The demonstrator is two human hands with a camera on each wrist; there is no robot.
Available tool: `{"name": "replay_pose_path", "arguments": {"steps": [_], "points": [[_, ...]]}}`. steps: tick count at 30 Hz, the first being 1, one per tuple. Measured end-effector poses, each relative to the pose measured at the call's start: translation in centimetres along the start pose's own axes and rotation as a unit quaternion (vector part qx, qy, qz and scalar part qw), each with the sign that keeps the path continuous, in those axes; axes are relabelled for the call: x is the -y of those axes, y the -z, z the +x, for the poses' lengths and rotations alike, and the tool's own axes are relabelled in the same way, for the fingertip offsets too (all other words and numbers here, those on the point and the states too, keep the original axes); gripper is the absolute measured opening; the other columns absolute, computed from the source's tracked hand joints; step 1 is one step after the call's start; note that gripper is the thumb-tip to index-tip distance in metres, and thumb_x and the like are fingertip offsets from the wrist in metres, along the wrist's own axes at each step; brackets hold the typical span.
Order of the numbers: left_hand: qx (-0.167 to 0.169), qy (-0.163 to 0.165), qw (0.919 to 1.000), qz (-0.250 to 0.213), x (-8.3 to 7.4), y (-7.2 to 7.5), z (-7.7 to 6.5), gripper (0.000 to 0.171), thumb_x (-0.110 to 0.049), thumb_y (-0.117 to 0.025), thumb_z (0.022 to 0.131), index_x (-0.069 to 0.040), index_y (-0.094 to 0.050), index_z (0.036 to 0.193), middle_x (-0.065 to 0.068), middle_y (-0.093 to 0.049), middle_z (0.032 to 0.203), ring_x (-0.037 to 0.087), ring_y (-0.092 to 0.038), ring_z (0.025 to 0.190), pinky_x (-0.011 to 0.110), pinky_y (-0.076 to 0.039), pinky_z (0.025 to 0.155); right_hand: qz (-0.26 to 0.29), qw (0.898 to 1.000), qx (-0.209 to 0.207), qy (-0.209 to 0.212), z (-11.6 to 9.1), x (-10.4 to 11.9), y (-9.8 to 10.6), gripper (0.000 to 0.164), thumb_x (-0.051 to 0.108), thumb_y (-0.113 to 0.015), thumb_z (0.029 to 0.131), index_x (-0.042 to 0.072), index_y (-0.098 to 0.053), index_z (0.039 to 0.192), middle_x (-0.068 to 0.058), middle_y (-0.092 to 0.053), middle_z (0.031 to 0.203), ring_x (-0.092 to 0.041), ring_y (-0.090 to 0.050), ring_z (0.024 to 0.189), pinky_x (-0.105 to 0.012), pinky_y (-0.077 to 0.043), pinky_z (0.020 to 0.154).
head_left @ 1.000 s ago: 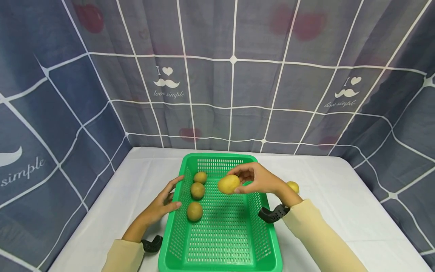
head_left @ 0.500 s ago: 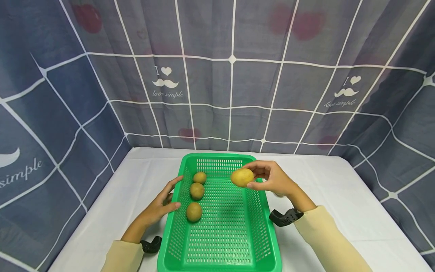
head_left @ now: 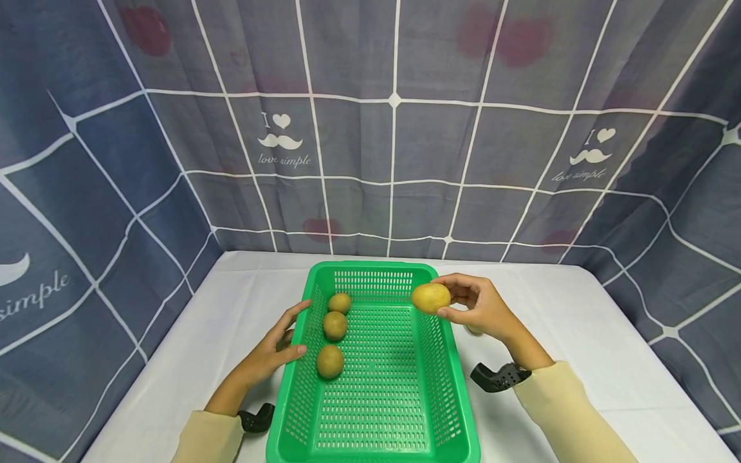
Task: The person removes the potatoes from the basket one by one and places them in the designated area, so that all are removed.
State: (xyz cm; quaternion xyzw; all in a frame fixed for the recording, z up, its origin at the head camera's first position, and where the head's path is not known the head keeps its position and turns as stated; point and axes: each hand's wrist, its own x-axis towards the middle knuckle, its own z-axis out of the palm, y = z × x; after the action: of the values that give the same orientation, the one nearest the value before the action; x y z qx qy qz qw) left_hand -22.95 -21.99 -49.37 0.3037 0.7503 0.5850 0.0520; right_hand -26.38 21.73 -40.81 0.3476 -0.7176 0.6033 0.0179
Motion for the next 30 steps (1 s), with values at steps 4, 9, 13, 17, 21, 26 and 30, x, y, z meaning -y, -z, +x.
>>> {"name": "replay_pose_path", "arguments": {"steps": [4, 9, 13, 17, 21, 26, 30], "points": [[-0.002, -0.002, 1.0000, -0.001, 0.0, -0.1, 0.1, 0.078, -0.011, -0.059, 0.104, -0.004, -0.019, 0.171, 0.042, -0.014, 0.169, 0.072, -0.035, 0.141, 0.086, -0.029, 0.107, 0.008, 1.000, -0.022, 0.002, -0.6, -0.2, 0.3, 0.041, -0.016, -0.077, 0.086, -0.024, -0.062, 0.123, 0.006, -0.076, 0.111, -0.009, -0.070, 0.088, -0.021, -0.059, 0.083], [0.000, 0.000, 1.0000, -0.001, 0.0, 0.0, 0.0, 0.078, -0.009, -0.058, 0.104, -0.005, -0.018, 0.171, 0.042, -0.015, 0.169, 0.070, -0.039, 0.140, 0.075, -0.038, 0.109, 0.007, 0.999, -0.048, 0.001, -1.1, -0.3, 0.6, 0.039, -0.018, -0.074, 0.086, -0.024, -0.062, 0.123, 0.006, -0.077, 0.111, -0.009, -0.072, 0.088, -0.021, -0.059, 0.084], [0.003, 0.001, 1.0000, -0.008, 0.0, 0.1, 0.0, 0.078, -0.007, -0.058, 0.104, -0.006, -0.018, 0.171, 0.043, -0.018, 0.167, 0.056, -0.051, 0.135, 0.046, -0.049, 0.108, -0.001, 0.998, -0.070, -0.004, -1.6, -0.5, 0.9, 0.038, -0.019, -0.074, 0.086, -0.022, -0.064, 0.123, 0.007, -0.077, 0.109, -0.007, -0.072, 0.087, -0.020, -0.060, 0.082], [0.008, -0.004, 0.9998, -0.019, 0.2, 0.1, -0.1, 0.078, -0.005, -0.057, 0.104, -0.005, -0.018, 0.171, 0.045, -0.018, 0.166, 0.038, -0.060, 0.131, 0.035, -0.051, 0.102, 0.000, 0.995, -0.098, -0.004, -2.1, -0.7, 1.1, 0.038, -0.021, -0.073, 0.084, -0.015, -0.070, 0.122, 0.007, -0.077, 0.108, -0.006, -0.073, 0.087, -0.020, -0.060, 0.081], [0.014, -0.011, 0.9993, -0.032, 0.4, 0.2, 0.0, 0.078, -0.005, -0.056, 0.104, -0.004, -0.017, 0.171, 0.047, -0.019, 0.164, 0.026, -0.062, 0.129, 0.036, -0.054, 0.099, 0.005, 0.992, -0.124, -0.005, -2.6, -0.9, 1.4, 0.040, -0.023, -0.073, 0.084, -0.012, -0.072, 0.122, 0.006, -0.076, 0.106, -0.006, -0.073, 0.087, -0.019, -0.060, 0.081], [0.016, -0.010, 0.9992, -0.035, 0.4, 0.2, 0.0, 0.078, -0.005, -0.056, 0.104, -0.005, -0.016, 0.171, 0.047, -0.018, 0.163, 0.028, -0.062, 0.129, 0.035, -0.055, 0.099, 0.001, 0.986, -0.163, -0.019, -3.4, -1.0, 1.6, 0.039, -0.024, -0.073, 0.084, -0.016, -0.070, 0.122, 0.006, -0.077, 0.107, -0.006, -0.074, 0.087, -0.019, -0.060, 0.081], [0.012, -0.010, 0.9994, -0.030, 0.4, 0.2, 0.0, 0.078, -0.005, -0.056, 0.104, -0.005, -0.016, 0.171, 0.047, -0.017, 0.164, 0.030, -0.061, 0.130, 0.035, -0.054, 0.100, 0.011, 0.982, -0.186, -0.034, -4.0, -1.0, 1.6, 0.039, -0.024, -0.072, 0.085, -0.012, -0.072, 0.122, 0.006, -0.078, 0.108, -0.006, -0.074, 0.089, -0.019, -0.060, 0.082]]}}
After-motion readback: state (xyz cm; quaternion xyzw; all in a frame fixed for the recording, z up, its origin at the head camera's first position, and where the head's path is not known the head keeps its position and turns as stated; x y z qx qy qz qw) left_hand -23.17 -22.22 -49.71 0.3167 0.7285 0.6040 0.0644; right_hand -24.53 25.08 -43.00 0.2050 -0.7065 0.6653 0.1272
